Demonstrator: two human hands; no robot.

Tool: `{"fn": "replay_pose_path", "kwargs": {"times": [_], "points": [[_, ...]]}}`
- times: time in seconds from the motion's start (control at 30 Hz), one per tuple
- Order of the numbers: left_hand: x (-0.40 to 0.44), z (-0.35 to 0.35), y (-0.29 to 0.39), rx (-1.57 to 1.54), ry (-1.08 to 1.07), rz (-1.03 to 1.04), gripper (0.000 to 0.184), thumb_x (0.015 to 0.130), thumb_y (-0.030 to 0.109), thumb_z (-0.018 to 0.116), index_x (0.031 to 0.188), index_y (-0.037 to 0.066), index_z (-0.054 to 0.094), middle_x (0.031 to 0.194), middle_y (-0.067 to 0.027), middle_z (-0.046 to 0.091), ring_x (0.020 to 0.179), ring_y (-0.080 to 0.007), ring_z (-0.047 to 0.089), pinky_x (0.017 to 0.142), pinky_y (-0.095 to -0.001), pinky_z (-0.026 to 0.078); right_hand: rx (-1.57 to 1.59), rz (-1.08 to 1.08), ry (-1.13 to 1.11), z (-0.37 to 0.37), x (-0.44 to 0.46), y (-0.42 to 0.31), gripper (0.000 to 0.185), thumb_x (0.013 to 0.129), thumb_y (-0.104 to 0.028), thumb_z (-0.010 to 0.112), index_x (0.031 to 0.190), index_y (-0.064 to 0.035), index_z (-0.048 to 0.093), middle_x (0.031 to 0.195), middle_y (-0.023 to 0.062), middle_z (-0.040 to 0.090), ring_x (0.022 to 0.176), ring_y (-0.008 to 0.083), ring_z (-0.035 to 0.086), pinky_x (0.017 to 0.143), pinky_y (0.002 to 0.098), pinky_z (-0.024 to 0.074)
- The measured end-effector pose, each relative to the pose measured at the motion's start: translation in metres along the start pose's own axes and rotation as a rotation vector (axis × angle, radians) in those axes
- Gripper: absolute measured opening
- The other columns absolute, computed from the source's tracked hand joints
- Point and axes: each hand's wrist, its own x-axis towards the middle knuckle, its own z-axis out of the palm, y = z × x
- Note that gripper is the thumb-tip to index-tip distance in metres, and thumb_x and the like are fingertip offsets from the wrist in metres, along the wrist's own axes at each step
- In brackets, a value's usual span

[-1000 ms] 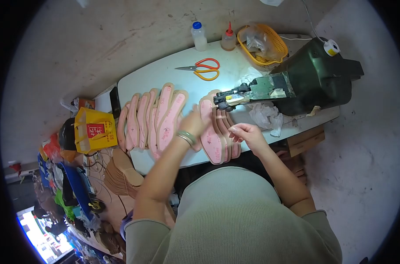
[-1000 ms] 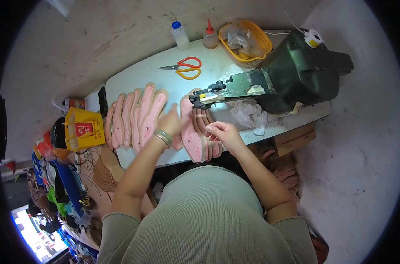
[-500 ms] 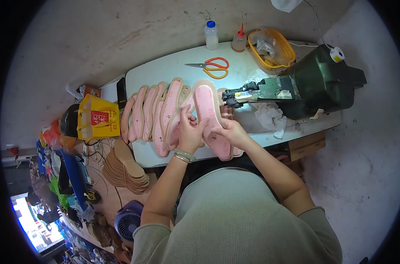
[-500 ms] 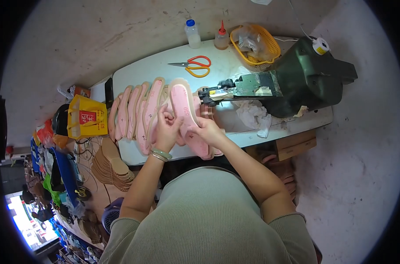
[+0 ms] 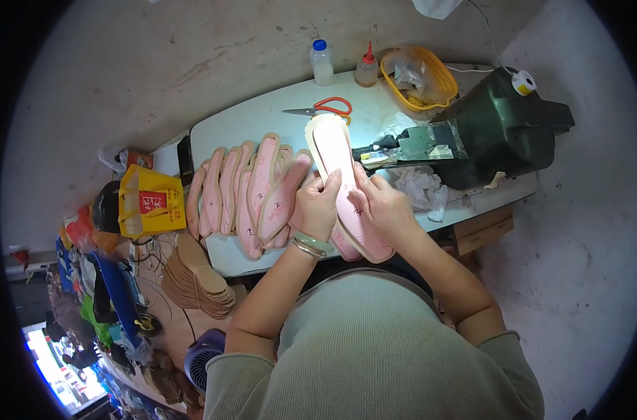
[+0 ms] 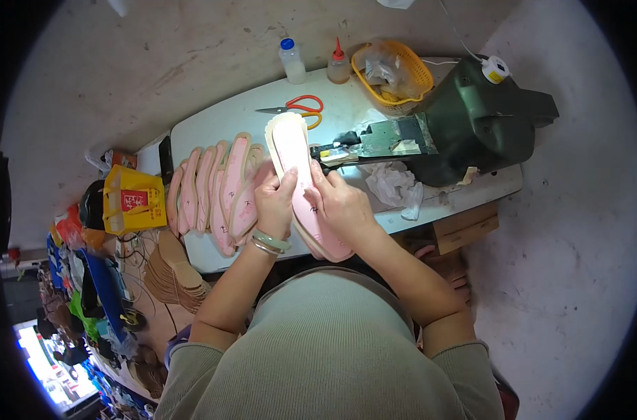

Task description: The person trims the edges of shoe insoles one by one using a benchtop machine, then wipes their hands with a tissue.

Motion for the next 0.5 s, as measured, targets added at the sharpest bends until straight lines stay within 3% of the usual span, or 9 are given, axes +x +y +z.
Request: {"fn": "replay_pose_path", "kwargs": {"times": [0.1, 0.17, 0.23, 0.27, 0.37, 0.4, 0.5], "points": [[0.012, 0.017, -0.004, 0.122, 0.028, 0.180, 0.025, 0.090, 0.019, 0.064, 0.090, -0.006, 0.071, 0.119, -0.0130, 0.059, 0.098, -0.0177, 0.059, 0.083, -0.0313, 0.046, -0.039, -0.028, -0.015, -0.018, 0.012, 0.016, 0.040, 0.088, -0.031, 0.065, 0.125, -0.0152, 0.062, 0.079, 0.0096, 0.055, 0.058, 0.0273, 0.061, 0.052, 0.0386, 0.0502], [0.021, 0.032, -0.015, 0.201, 0.037, 0.243, 0.026, 0.089, 0.019, 0.065, 0.091, -0.006, 0.071, 0.131, -0.0148, 0.053, 0.108, -0.0230, 0.056, 0.092, -0.0347, 0.043, 0.083, 0.050, 0.014, -0.025, 0.018, 0.028, 0.034, 0.086, -0.027, 0.068, 0.119, -0.0161, 0.068, 0.076, 0.0085, 0.055, 0.060, 0.0223, 0.058, 0.057, 0.0325, 0.0490], [0.026, 0.050, -0.016, 0.174, 0.055, 0.275, 0.027, 0.087, 0.022, 0.066, 0.093, -0.004, 0.071, 0.128, -0.0160, 0.056, 0.111, -0.0289, 0.054, 0.097, -0.0391, 0.040, 0.193, 0.095, 0.035, -0.032, 0.021, 0.046, 0.034, 0.085, -0.022, 0.070, 0.118, -0.0159, 0.068, 0.073, 0.0091, 0.055, 0.059, 0.0185, 0.057, 0.058, 0.0290, 0.0481], [0.030, 0.053, -0.016, 0.231, 0.061, 0.291, 0.027, 0.087, 0.022, 0.066, 0.094, -0.003, 0.072, 0.128, -0.0161, 0.056, 0.112, -0.0299, 0.054, 0.097, -0.0399, 0.040, 0.242, 0.168, -0.003, -0.038, 0.018, 0.052, 0.034, 0.086, -0.015, 0.070, 0.119, -0.0089, 0.067, 0.076, 0.0054, 0.062, 0.062, 0.0122, 0.057, 0.060, 0.0254, 0.0477], [0.045, 0.050, -0.017, 0.299, 0.036, 0.280, 0.026, 0.086, 0.024, 0.066, 0.094, 0.000, 0.073, 0.123, -0.0162, 0.058, 0.110, -0.0317, 0.054, 0.096, -0.0412, 0.040, 0.885, 0.460, 0.112, -0.013, -0.003, 0.070, 0.033, 0.086, -0.012, 0.070, 0.117, -0.0013, 0.067, 0.084, 0.0018, 0.066, 0.066, 0.0100, 0.058, 0.060, 0.0245, 0.0481], [0.050, 0.049, -0.016, 0.290, 0.029, 0.277, 0.026, 0.086, 0.024, 0.066, 0.094, 0.001, 0.073, 0.122, -0.0161, 0.059, 0.109, -0.0314, 0.054, 0.096, -0.0409, 0.041, 0.994, 0.640, -0.021, -0.025, -0.008, 0.067, 0.034, 0.090, -0.016, 0.066, 0.116, 0.0046, 0.064, 0.097, 0.0037, 0.068, 0.073, 0.0104, 0.061, 0.066, 0.0245, 0.0498], [0.063, 0.043, -0.013, 0.277, -0.002, 0.272, 0.026, 0.087, 0.024, 0.066, 0.093, 0.000, 0.073, 0.120, -0.0156, 0.060, 0.108, -0.0290, 0.056, 0.093, -0.0377, 0.042, 1.411, 0.674, -0.114, 0.017, -0.054, 0.104, 0.026, 0.094, -0.020, 0.058, 0.105, 0.0007, 0.067, 0.084, 0.0060, 0.067, 0.071, 0.0102, 0.061, 0.065, 0.0202, 0.0479]]}}
